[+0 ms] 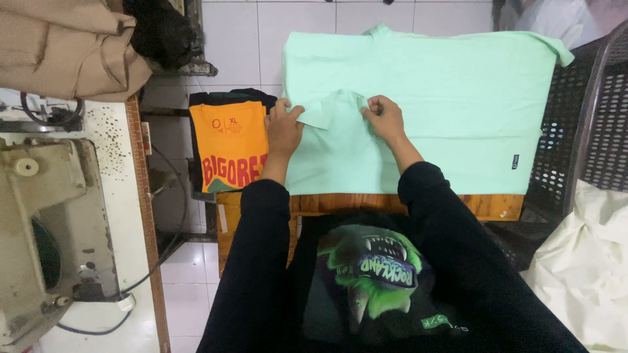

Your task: A person is meticulously folding a light green t-shirt on a wooden table.

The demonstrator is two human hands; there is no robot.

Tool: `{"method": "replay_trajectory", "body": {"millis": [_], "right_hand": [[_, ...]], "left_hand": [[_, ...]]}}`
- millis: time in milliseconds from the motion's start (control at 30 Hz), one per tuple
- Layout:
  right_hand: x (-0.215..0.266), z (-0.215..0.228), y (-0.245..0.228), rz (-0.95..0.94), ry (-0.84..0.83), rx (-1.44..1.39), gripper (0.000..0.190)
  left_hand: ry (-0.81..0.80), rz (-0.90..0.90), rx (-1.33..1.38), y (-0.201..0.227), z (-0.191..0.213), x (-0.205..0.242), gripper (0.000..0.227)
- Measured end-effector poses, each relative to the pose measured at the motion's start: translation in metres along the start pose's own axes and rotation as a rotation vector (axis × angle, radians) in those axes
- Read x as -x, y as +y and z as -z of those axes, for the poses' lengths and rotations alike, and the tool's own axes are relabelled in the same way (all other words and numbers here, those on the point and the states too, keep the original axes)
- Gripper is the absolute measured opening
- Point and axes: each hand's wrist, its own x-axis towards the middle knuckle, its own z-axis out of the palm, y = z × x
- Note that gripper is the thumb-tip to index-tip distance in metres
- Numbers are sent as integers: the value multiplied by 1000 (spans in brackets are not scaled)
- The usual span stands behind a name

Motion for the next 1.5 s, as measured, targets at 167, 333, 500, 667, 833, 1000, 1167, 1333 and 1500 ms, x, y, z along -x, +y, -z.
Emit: {"method": "replay_trajectory", "body": {"millis": [167, 333, 500, 667, 833, 1000, 1167, 1333, 1500], "right_hand": [[5, 9, -2, -58, -47, -38, 31], [16, 10, -17, -106, -26, -231, 10], [24, 15, -17, -62, -49, -258, 12], [21, 16, -19, -115, -57, -242, 21], [12, 10, -25, -243, 29, -222, 16], [-3, -4, 11, -295, 57, -210, 21], [17, 1, -36, -88, 199, -14, 21], [33, -29, -71, 631, 114, 210, 11], [25, -56, -84, 557, -29, 360, 6]], "left_hand": [[66, 189, 395, -15, -20, -15, 8], [308, 138, 727, -15, -12, -14, 8], [274, 300, 1041, -7, -4, -12, 11], [144, 206, 719, 17, 24, -7, 43], [125, 79, 193, 16, 7, -17, 24], [237, 221, 401, 0, -19, -32, 19], [255, 313, 659, -2, -9, -38, 25], [102, 268, 691, 11, 9, -35, 37], [402, -35, 296, 32, 16, -9, 54]]}}
